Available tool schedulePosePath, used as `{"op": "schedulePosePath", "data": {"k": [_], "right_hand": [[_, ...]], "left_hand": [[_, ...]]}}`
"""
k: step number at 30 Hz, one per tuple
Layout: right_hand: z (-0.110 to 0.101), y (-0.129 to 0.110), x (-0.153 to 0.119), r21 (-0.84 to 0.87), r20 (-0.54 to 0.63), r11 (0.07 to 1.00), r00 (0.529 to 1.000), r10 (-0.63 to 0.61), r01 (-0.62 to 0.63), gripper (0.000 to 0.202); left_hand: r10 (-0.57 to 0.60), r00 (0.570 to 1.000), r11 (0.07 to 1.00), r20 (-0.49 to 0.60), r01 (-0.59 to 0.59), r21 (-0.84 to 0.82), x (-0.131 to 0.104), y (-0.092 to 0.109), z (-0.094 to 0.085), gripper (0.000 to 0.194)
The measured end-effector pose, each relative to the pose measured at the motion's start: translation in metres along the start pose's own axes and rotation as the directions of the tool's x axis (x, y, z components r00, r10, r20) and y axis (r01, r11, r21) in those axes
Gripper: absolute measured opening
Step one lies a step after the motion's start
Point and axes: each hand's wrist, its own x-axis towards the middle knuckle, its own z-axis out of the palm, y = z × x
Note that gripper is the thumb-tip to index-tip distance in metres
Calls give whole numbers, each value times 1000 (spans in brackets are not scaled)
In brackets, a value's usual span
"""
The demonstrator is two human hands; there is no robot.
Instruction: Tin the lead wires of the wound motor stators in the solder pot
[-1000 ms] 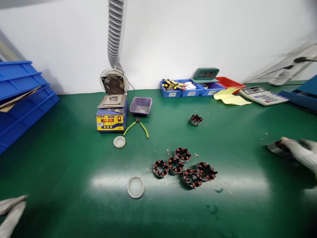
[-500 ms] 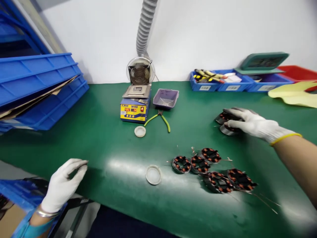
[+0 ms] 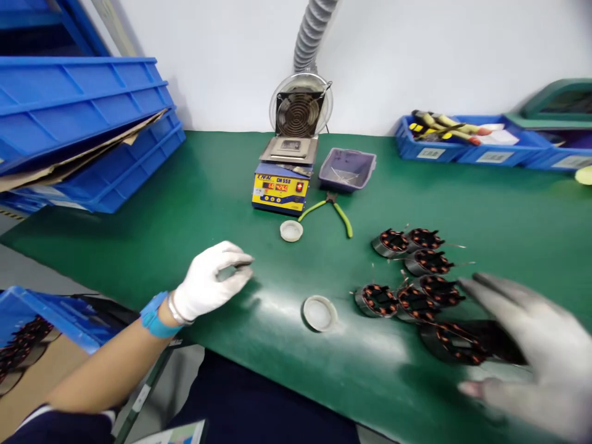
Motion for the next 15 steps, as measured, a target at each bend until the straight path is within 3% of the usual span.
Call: {"op": "schedulePosePath", "data": {"k": [1,4,8,10,12,15], "right_hand": [[9,-13,-9,-45,-85,999,996,-25,21,123],[25,-42,-8,-120,-162,992,987,15,-35,103],[17,-55,20,-198,-338,980,938,-75,7,93],[4,-65,28,-226,-465,969,864,-194,96,84],[-5,-84,32,-253,-497,933,793,-353,257,66],[-7,-118,38,-365,-363,818,741,-565,445,35]], "left_hand": [[41,999,999,13,-40,-36,9,1,7,9],[145,989,978,18,-141,-154,31,3,32,11],[182,977,943,-108,-204,-261,42,-2,63,13],[106,985,946,-138,-143,-292,39,-9,73,14],[-26,995,951,-100,-7,-308,35,-19,77,15],[-220,975,917,-26,198,-345,32,-30,77,18]]}}
